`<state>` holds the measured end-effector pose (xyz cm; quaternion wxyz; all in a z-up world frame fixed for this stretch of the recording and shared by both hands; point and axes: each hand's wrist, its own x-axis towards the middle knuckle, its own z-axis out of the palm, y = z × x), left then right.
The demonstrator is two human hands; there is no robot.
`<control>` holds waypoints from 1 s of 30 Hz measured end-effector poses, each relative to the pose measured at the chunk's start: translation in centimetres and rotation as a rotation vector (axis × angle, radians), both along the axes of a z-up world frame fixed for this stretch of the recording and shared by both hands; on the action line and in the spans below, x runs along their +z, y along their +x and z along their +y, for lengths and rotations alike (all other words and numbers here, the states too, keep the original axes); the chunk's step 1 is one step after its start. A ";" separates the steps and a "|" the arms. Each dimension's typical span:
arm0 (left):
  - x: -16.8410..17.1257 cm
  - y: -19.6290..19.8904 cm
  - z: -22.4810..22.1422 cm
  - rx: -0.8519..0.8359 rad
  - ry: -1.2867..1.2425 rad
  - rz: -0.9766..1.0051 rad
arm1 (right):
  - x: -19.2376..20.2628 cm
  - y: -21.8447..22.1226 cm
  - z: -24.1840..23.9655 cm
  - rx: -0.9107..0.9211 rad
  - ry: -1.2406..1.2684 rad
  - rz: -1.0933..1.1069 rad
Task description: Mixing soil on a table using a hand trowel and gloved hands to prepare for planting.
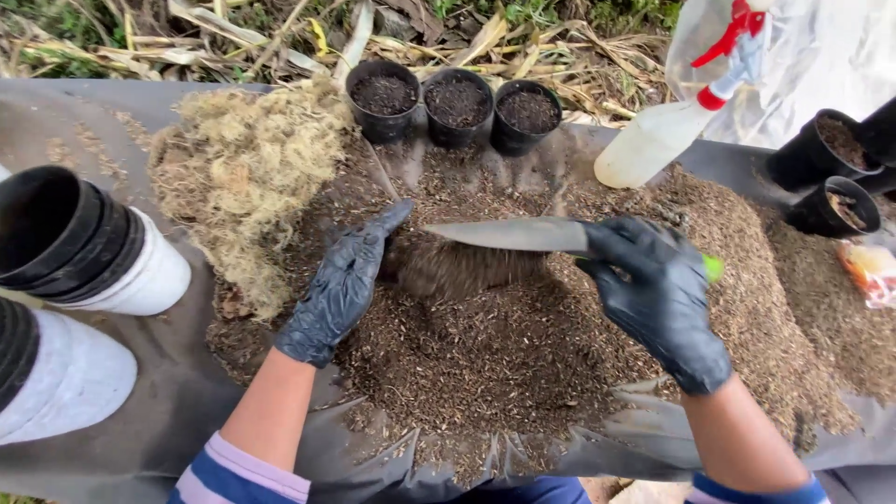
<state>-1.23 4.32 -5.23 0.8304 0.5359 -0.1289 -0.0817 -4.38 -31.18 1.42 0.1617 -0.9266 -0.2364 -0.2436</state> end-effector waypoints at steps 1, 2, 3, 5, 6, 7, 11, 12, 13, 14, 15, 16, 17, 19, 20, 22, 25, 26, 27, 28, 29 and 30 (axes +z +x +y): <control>1.3 -0.9 -0.5 0.098 0.372 -0.243 | 0.1 -1.3 -1.0 -0.088 -0.086 -0.109; 2.5 -1.9 -1.0 0.198 0.744 -0.487 | 0.2 -2.6 -2.0 -0.176 -0.171 -0.217; 2.4 -2.0 -1.3 0.190 0.737 -0.487 | -0.1 -4.0 -2.7 -0.184 -0.177 -0.214; 2.2 -2.2 -1.8 0.087 0.986 -0.495 | -0.6 -7.0 -3.9 -0.215 -0.152 -0.261; 2.0 -2.0 -1.9 0.078 0.980 -0.496 | -1.7 -8.3 -4.4 -0.223 -0.157 -0.257; 1.8 -1.8 -2.1 0.044 1.067 -0.460 | -2.8 -9.6 -5.0 -0.228 -0.131 -0.242; 1.5 -1.6 -2.0 0.026 1.129 -0.392 | -7.6 -14.6 -6.0 -0.169 -0.010 -0.190; 1.5 -1.5 -2.1 0.020 1.124 -0.391 | -8.1 -14.9 -6.2 -0.175 -0.015 -0.187; 1.6 -1.5 -2.1 0.020 1.130 -0.382 | -8.6 -15.3 -6.3 -0.168 -0.096 -0.160; 1.6 -1.5 -2.1 0.019 1.139 -0.373 | -9.2 -15.7 -6.5 -0.162 -0.173 -0.131; 1.6 -1.4 -2.2 0.012 1.136 -0.372 | -9.8 -16.2 -6.6 -0.155 -0.251 -0.102; 1.6 -1.4 -2.1 0.023 1.123 -0.411 | -10.4 -16.8 -6.7 -0.150 -0.326 -0.069; 1.6 -1.4 -2.1 0.035 1.110 -0.450 | -10.9 -17.5 -6.7 -0.143 -0.402 -0.036; 1.3 -1.4 -2.1 0.040 1.129 -0.449 | -10.1 -16.0 -5.8 -0.213 -0.420 -0.073; 1.3 -1.3 -2.0 0.056 1.150 -0.446 | -9.7 -15.1 -5.3 -0.275 -0.437 -0.117; 1.7 -1.6 -2.1 0.054 1.132 -0.446 | -9.9 -13.8 -5.9 -0.253 -0.411 -0.129; 1.7 -1.6 -2.0 0.055 1.100 -0.476 | -13.3 -12.6 -8.6 -0.258 -0.365 -0.232; 1.5 -1.6 -2.0 0.056 1.085 -0.510 | -15.0 -12.4 -9.8 -0.289 -0.345 -0.323; 1.5 -1.7 -1.9 0.054 1.085 -0.510 | -12.6 -11.7 -8.9 -0.291 -0.346 -0.322; 1.6 -1.7 -1.9 0.056 1.075 -0.526 | -10.1 -11.0 -8.1 -0.287 -0.349 -0.282; 1.7 -1.7 -1.9 0.059 1.064 -0.542 | -7.7 -10.4 -7.3 -0.283 -0.353 -0.242; 1.4 -1.6 -1.8 0.051 1.061 -0.550 | -7.5 -10.5 -8.1 -0.294 -0.355 -0.242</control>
